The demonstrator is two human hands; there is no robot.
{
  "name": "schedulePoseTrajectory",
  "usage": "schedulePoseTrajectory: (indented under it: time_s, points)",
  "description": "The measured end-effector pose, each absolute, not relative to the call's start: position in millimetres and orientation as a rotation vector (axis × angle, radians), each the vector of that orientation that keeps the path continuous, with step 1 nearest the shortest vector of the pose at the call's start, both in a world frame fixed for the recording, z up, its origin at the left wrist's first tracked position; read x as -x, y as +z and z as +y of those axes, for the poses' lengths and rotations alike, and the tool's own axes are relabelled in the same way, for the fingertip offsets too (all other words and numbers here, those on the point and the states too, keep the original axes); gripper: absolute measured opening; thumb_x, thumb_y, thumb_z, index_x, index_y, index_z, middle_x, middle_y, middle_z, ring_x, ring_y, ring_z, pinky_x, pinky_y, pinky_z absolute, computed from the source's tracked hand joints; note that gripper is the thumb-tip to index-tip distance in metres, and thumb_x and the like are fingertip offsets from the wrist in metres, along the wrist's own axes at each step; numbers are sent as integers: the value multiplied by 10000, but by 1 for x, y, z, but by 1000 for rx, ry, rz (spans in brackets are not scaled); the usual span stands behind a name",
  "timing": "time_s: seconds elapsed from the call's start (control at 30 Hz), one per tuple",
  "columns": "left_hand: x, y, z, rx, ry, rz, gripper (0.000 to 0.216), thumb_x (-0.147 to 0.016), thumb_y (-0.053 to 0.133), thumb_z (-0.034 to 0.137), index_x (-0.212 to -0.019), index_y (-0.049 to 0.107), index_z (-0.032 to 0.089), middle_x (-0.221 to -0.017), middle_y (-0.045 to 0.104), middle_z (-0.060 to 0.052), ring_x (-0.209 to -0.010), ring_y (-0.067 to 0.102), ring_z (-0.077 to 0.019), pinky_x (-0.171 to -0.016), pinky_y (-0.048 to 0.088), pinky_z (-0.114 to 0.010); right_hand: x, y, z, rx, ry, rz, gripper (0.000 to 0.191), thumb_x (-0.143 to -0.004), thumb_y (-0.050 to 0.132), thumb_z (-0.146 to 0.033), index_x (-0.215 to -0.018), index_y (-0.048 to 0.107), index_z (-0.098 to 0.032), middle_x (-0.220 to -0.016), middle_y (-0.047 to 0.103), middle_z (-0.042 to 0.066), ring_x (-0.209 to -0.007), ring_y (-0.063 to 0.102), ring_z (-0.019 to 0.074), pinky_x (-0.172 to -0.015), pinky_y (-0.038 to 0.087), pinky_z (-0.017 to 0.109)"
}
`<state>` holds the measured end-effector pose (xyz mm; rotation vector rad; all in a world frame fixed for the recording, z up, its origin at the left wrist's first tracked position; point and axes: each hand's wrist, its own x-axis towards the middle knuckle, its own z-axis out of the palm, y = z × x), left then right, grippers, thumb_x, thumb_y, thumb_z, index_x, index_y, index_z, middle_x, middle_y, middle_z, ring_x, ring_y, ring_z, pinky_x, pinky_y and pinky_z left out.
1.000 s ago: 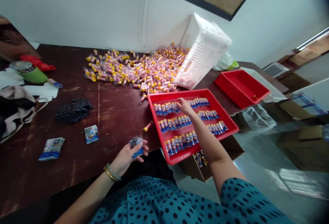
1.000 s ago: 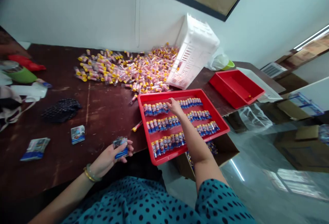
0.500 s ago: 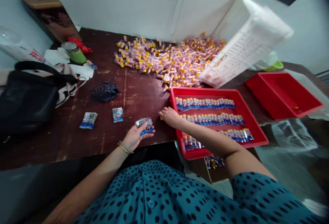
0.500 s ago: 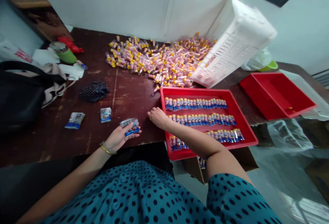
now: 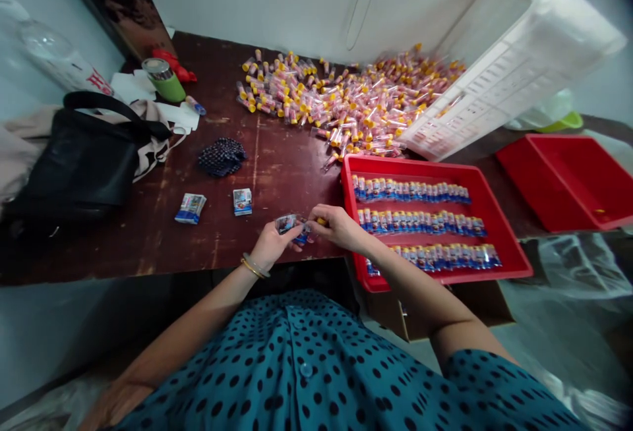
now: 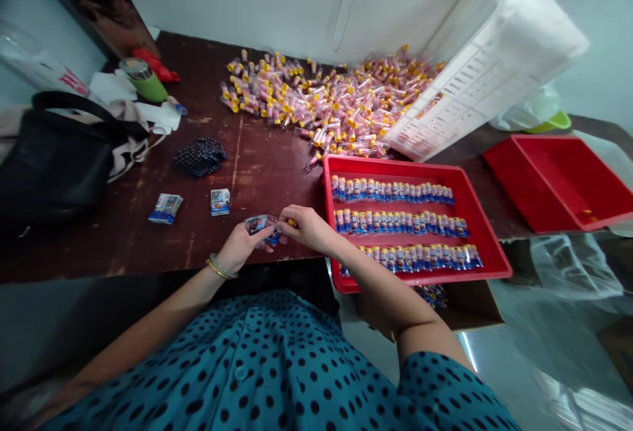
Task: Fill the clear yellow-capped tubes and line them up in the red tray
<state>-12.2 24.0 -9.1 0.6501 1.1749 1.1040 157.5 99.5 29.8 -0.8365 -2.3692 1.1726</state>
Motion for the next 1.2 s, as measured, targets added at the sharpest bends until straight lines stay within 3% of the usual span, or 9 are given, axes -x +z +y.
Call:
schedulePoseTrajectory:
  time_s: [0.17, 0.23, 0.3, 0.43, 0.63, 0.8, 0.93, 1.03, 1.2]
  points:
    - [21, -13, 22, -733, 1057, 1145, 291, -655, 826, 368, -677, 666, 126, -609, 651, -18, -512, 560, -105, -474, 472, -226, -174, 32, 104, 839, 1277, -2289, 118, -904, 591, -297, -899, 629, -185, -897, 608, 29, -839, 573, 148, -791, 462, 270]
    - [23, -13, 21, -720, 1075, 1147, 294, -606, 857, 336, -645, 648, 133, -604, 652, -12, -495, 535, -92, -448, 428, -212, -183, 32, 106, 876, 1379, -2117, 174, -900, 597, -315, -1029, 621, -202, -1011, 623, 48, -940, 593, 165, -841, 484, 291]
    - [23, -13, 21, -680, 1076, 1166, 321, -540, 888, 299, -645, 630, 141, -586, 645, -3, -480, 531, -95, -422, 392, -208, -192, 33, 110, 938, 1480, -1867, 237, -884, 623, -353, -1077, 592, -219, -1022, 639, 46, -932, 614, 166, -791, 509, 286]
    - [24, -11, 21, -657, 1040, 1177, 355, -491, 899, 258, -661, 605, 153, -552, 623, 12, -480, 554, -112, -410, 371, -208, -205, 41, 114, 960, 1635, -1558, 294, -809, 717, -404, -1005, 594, -221, -937, 669, 27, -826, 637, 155, -684, 528, 266]
    - [24, -6, 23, -683, 960, 1122, 334, -513, 891, 251, -673, 616, 149, -594, 630, 12, -500, 560, -107, -442, 396, -217, -197, 54, 112, 889, 1728, -1556, 345, -754, 771, -424, -994, 637, -215, -945, 686, 22, -836, 654, 151, -792, 554, 301]
    - [25, -1, 22, -590, 872, 1017, 323, -523, 895, 240, -693, 633, 156, -642, 654, 7, -566, 594, -121, -511, 436, -230, -195, 53, 110, 793, 1726, -1714, 295, -798, 745, -378, -1020, 653, -207, -966, 685, 28, -922, 659, 171, -904, 526, 342]
    - [20, -3, 21, -631, 873, 1017, 274, -577, 878, 256, -701, 656, 152, -670, 662, -6, -583, 588, -126, -543, 455, -243, -198, 52, 108, 823, 1696, -1749, 289, -816, 724, -386, -1030, 644, -209, -997, 680, 33, -939, 650, 170, -898, 522, 326]
    - [15, -4, 21, -690, 922, 1045, 282, -627, 859, 290, -815, 713, 139, -771, 692, -31, -689, 612, -139, -659, 491, -258, -196, 44, 101, 864, 1662, -1730, 310, -823, 719, -388, -1057, 603, -221, -994, 683, 28, -937, 652, 166, -890, 524, 317]
    - [5, 1, 20, -551, 928, 981, 302, -669, 839, 337, -868, 723, 142, -840, 706, -34, -769, 627, -144, -756, 497, -279, -185, 19, 73, 981, 1607, -1625, 246, -846, 679, -431, -944, 626, -212, -939, 698, 26, -896, 668, 176, -872, 543, 338]
